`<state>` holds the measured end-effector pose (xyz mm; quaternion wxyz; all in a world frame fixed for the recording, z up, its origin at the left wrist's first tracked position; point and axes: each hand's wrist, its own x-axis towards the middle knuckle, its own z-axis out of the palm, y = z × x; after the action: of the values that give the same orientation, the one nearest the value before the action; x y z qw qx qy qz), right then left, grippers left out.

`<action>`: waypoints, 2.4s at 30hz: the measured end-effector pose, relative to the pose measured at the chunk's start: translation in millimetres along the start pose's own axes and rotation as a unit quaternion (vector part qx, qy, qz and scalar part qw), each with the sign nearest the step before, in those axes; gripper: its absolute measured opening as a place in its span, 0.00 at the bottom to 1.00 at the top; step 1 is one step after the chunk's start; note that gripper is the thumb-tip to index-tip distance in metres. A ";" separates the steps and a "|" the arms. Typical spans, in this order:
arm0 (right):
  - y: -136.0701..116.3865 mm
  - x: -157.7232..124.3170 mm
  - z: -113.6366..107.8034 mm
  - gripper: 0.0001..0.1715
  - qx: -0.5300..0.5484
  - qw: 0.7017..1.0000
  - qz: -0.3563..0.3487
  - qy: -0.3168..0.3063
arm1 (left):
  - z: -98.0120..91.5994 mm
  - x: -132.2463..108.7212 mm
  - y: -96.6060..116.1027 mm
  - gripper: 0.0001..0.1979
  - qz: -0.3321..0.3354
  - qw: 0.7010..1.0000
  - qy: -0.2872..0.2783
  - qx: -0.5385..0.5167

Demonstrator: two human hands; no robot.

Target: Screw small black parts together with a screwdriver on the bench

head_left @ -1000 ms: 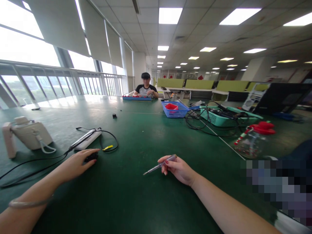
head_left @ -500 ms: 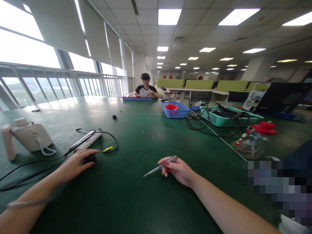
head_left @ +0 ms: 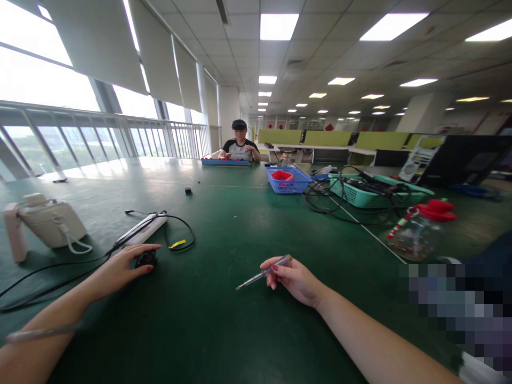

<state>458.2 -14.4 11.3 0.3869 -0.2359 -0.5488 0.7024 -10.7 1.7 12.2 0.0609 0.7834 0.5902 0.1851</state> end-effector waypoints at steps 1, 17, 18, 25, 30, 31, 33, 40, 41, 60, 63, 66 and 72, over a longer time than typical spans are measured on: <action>0.4 0.0 -0.3 0.14 -0.001 1.000 0.001 0.001 | -0.3 -0.2 0.3 0.33 0.000 1.000 -0.004 -0.002; -0.4 -0.8 0.8 0.13 0.027 0.999 0.007 0.022 | 3.0 -2.2 -4.9 0.37 -0.034 0.998 0.001 -0.052; 0.3 -0.4 0.4 0.13 0.032 0.999 0.005 0.023 | 3.2 -2.1 -6.4 0.37 -0.035 0.998 0.002 -0.055; 5.8 2.4 -4.7 0.13 0.062 0.998 -0.004 0.026 | 7.0 -2.2 -14.8 0.37 -0.049 0.993 0.011 -0.111; 6.6 2.5 -6.0 0.13 0.060 0.998 -0.002 0.018 | 9.4 -1.1 -23.0 0.36 -0.065 0.991 -0.004 -0.121; 6.0 2.3 -5.6 0.13 0.058 0.998 -0.001 0.017 | 9.3 -0.9 -23.8 0.36 -0.066 0.991 -0.003 -0.120; 4.2 2.0 -4.1 0.13 0.052 0.998 0.002 0.017 | 8.5 -0.7 -23.8 0.35 -0.066 0.991 0.000 -0.120; 0.0 2.0 -1.8 0.15 0.033 0.999 0.007 0.004 | 5.8 -2.1 -17.3 0.33 -0.053 0.990 -0.001 -0.127; -0.2 1.9 -2.0 0.15 0.031 0.999 0.006 0.005 | 5.9 -2.4 -17.2 0.33 -0.050 0.990 -0.002 -0.129; 2.2 1.5 -3.7 0.14 0.021 1.000 0.009 0.001 | 8.9 1.1 -16.0 0.31 0.018 0.999 0.030 -0.019; 1.1 1.4 -3.2 0.14 0.020 1.000 0.009 -0.001 | 9.9 1.0 -19.1 0.31 0.028 0.999 0.031 -0.027; 0.4 1.3 -3.2 0.14 0.015 1.000 0.011 -0.001 | 9.6 1.1 -21.7 0.31 0.025 0.999 0.032 -0.033; -1.5 0.7 -1.6 0.15 0.012 1.000 0.012 0.004 | 8.0 1.4 -21.5 0.31 0.019 0.999 0.032 -0.019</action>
<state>459.4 -12.8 12.3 0.3836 -0.2410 -0.5359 0.7124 -26.9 10.4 -1.7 0.0534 0.7865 0.5734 0.2230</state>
